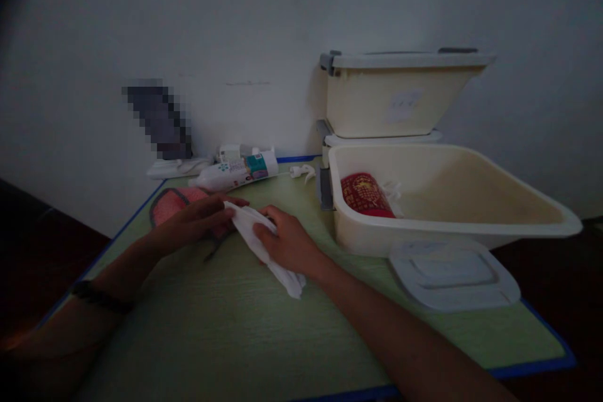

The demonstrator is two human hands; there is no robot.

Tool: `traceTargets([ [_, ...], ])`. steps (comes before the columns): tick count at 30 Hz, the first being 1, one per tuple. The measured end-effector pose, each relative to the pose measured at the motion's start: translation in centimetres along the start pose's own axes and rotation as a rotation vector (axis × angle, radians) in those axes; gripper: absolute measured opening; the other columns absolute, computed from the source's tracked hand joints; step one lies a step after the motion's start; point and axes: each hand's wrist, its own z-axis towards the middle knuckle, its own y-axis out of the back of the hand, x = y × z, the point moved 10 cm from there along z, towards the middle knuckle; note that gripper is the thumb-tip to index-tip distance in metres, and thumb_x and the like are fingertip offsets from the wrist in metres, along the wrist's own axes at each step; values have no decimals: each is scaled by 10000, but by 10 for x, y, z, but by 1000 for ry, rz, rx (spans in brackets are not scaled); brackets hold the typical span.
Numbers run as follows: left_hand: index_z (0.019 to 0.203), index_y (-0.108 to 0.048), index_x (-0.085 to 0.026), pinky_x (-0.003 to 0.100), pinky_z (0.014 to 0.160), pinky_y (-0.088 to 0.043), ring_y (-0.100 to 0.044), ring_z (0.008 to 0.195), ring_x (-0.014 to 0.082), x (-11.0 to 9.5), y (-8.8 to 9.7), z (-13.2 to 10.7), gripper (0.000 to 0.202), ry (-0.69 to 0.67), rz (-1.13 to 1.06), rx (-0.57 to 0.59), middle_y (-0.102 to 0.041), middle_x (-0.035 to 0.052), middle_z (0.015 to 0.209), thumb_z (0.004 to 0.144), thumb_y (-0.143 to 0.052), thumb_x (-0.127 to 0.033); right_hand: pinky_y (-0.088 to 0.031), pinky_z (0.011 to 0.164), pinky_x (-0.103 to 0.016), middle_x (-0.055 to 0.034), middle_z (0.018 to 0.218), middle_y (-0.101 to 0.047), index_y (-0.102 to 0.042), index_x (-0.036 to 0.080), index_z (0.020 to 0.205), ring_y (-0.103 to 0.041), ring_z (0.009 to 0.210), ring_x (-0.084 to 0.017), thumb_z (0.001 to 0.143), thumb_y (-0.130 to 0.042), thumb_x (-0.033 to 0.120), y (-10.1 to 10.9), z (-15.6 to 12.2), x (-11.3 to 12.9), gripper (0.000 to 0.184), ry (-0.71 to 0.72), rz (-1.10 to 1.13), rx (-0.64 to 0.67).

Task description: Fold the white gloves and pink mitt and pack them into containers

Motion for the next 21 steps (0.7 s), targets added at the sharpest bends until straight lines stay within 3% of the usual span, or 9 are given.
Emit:
traceTargets([
  [4,922,-552,-170,291,747,-491,-595,786,133,9,11,2,201,42,-167,-112,-616,10,815,784,-546,-317,-394,576,-230,-15,827,-611,-518,179,995,-540,649,-115,855,-439,269,8,-2,8,184,80,-18,-79],
  [12,796,-571,-176,248,745,-485,-588,722,92,17,24,2,168,37,-403,-218,-610,-26,776,675,-668,-241,-378,594,-251,-16,796,-614,-566,172,916,-537,679,-137,810,-527,335,7,-4,14,198,70,-123,-19],
  [17,777,-572,-168,208,741,-477,-582,730,73,22,23,4,112,44,-537,-224,-599,-30,778,705,-649,-206,-349,529,-244,-9,711,-573,-544,168,817,-515,615,-129,837,-472,346,-2,-4,11,193,54,-117,50],
  [21,768,-548,-165,174,651,-484,-576,675,66,30,26,5,112,109,-568,-286,-580,-31,743,709,-630,-213,-346,484,-225,-4,737,-591,-447,190,1053,-523,536,-110,850,-447,318,-1,-4,1,240,-33,4,22],
])
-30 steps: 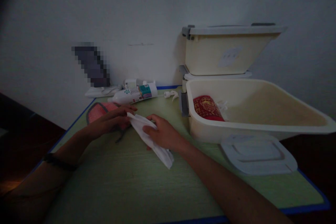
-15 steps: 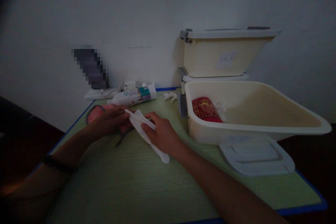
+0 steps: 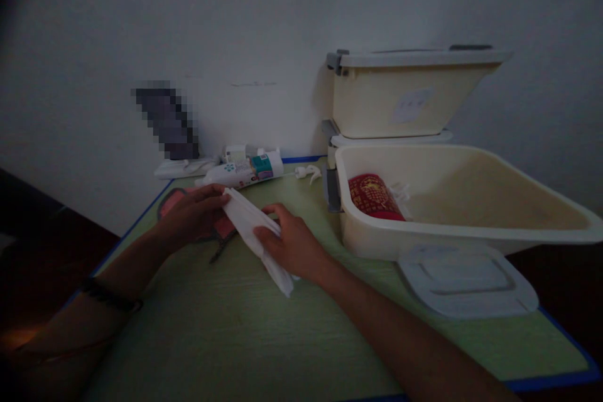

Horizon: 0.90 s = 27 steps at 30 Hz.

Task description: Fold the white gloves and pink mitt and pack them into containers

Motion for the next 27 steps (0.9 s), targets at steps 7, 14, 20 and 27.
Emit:
traceTargets([
  [7,748,-531,-166,151,452,-417,-530,508,61,0,8,-1,150,38,171,-17,-569,-36,637,686,-655,-221,-271,486,-231,-6,644,-566,-522,185,940,-486,537,-121,853,-428,298,22,-2,12,170,24,-328,-135],
  [14,964,-529,-191,237,525,-426,-544,569,122,-19,-19,-14,225,-183,817,223,-563,-27,672,752,-521,-266,-298,513,-248,-28,701,-606,-540,186,841,-512,589,-138,799,-505,309,7,-10,-1,135,-63,-519,81],
  [20,979,-588,-152,267,647,-436,-521,703,143,-20,-41,-24,241,-395,1179,362,-563,37,840,789,-465,-236,-390,711,-292,-50,928,-568,-527,184,920,-540,816,-165,795,-543,269,10,-10,14,152,115,-559,-16],
  [27,931,-607,-146,279,731,-439,-560,818,166,-17,-38,-19,228,-379,1190,359,-612,61,910,837,-433,-259,-386,677,-278,-31,808,-563,-565,170,787,-531,740,-143,807,-527,212,2,-8,11,60,77,-587,45],
])
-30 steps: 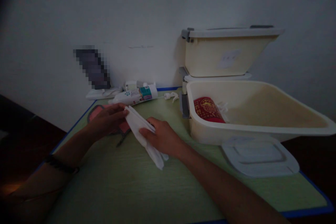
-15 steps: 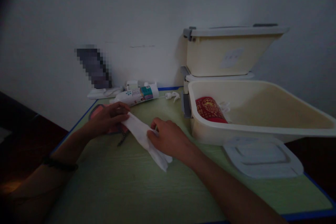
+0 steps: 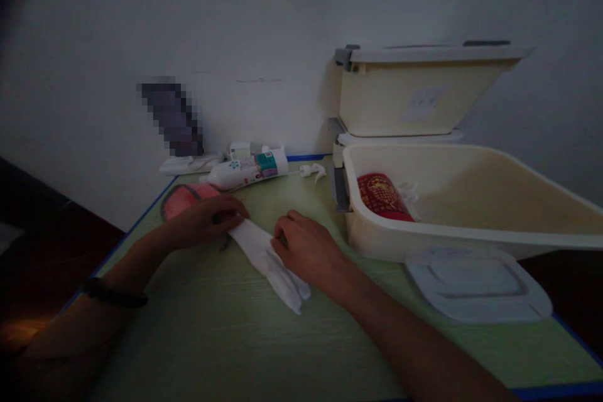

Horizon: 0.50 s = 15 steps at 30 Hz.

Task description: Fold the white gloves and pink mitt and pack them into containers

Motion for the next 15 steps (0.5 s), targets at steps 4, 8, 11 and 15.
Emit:
traceTargets([
  [4,914,-601,-145,281,733,-440,-572,802,167,5,-1,1,226,25,-10,4,-629,58,889,848,-418,-258,-384,661,-267,-28,811,-567,-572,167,789,-528,719,-134,816,-519,214,2,1,-1,76,-16,13,-12],
  [8,887,-584,-156,273,720,-439,-578,785,163,10,0,0,207,50,0,-4,-633,41,861,855,-404,-254,-374,631,-262,-28,809,-580,-566,166,795,-525,698,-133,827,-509,249,2,3,-6,106,-42,-1,-21],
  [11,889,-568,-164,277,717,-438,-575,779,164,14,1,0,203,65,28,-25,-625,36,862,863,-386,-250,-361,605,-261,-28,779,-591,-564,169,791,-524,679,-137,839,-493,288,-2,3,-12,147,-70,-14,11],
  [15,937,-548,-162,299,772,-433,-567,846,176,17,2,0,217,68,39,-55,-614,53,926,872,-359,-245,-364,619,-267,-49,831,-587,-553,166,819,-523,708,-148,844,-478,351,-3,0,-14,202,-65,-35,35],
])
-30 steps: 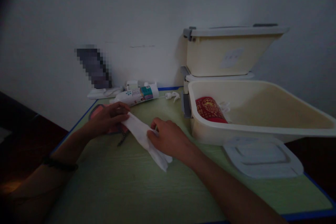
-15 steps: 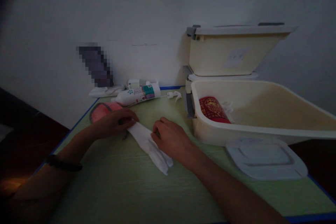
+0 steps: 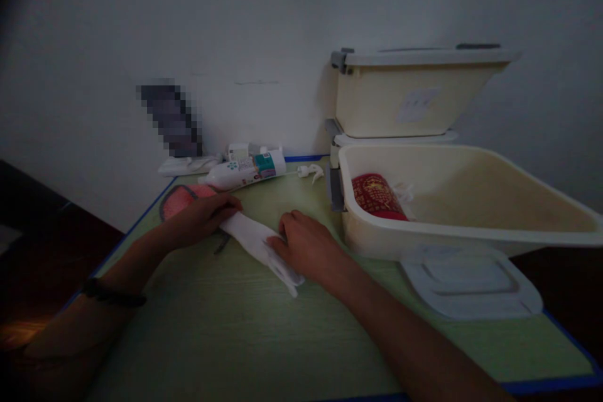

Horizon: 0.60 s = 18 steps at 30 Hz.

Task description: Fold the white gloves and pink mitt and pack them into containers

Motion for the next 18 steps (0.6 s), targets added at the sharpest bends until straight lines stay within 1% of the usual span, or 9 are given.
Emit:
traceTargets([
  [2,986,-539,-163,311,809,-427,-563,896,182,1,2,0,229,12,-27,-31,-609,62,979,871,-361,-249,-362,637,-274,-56,839,-575,-543,164,811,-516,727,-154,841,-479,330,-1,-2,3,181,24,-21,20],
  [4,1020,-530,-164,313,808,-436,-564,905,182,2,7,0,241,37,-97,-83,-606,64,998,869,-369,-261,-358,656,-278,-54,828,-563,-527,165,795,-507,747,-156,835,-477,277,-1,-2,7,129,56,-8,22],
  [6,1025,-527,-163,303,782,-452,-566,895,178,2,15,-1,244,61,-202,-165,-603,62,999,862,-390,-282,-351,628,-271,-40,795,-552,-498,172,776,-495,721,-147,815,-481,231,0,-2,9,72,66,63,4],
  [8,1015,-531,-163,283,742,-466,-567,867,167,1,26,-2,237,85,-310,-265,-600,56,993,848,-429,-297,-334,567,-257,-13,728,-535,-460,184,765,-478,653,-132,787,-487,198,-1,0,7,38,33,182,-3],
  [10,991,-546,-166,253,680,-471,-570,796,145,3,36,-5,227,133,-423,-370,-605,43,954,821,-491,-306,-324,525,-246,11,687,-522,-432,191,791,-465,605,-122,753,-501,166,-3,2,3,82,-8,339,12],
  [13,944,-565,-172,219,597,-467,-574,692,118,4,43,-9,235,192,-658,-500,-623,16,857,761,-595,-316,-387,565,-248,2,766,-559,-407,190,975,-512,669,-128,734,-519,137,-8,3,10,272,17,638,80],
  [15,919,-568,-172,215,583,-475,-595,685,124,-1,39,-9,263,187,-823,-516,-643,12,819,713,-655,-310,-429,679,-281,-26,867,-574,-418,185,1027,-537,789,-141,762,-542,194,-3,3,18,292,81,767,73],
  [17,907,-572,-168,220,583,-485,-617,691,136,-11,31,-7,289,167,-938,-470,-660,14,792,676,-695,-289,-420,782,-310,-38,914,-565,-477,179,964,-531,870,-148,794,-545,292,7,3,24,215,132,793,-4],
  [18,899,-576,-166,222,590,-489,-624,694,138,-17,28,-6,290,152,-973,-444,-665,14,780,665,-707,-275,-414,802,-312,-36,913,-562,-497,177,921,-530,875,-146,805,-537,326,11,2,26,193,146,790,-47],
])
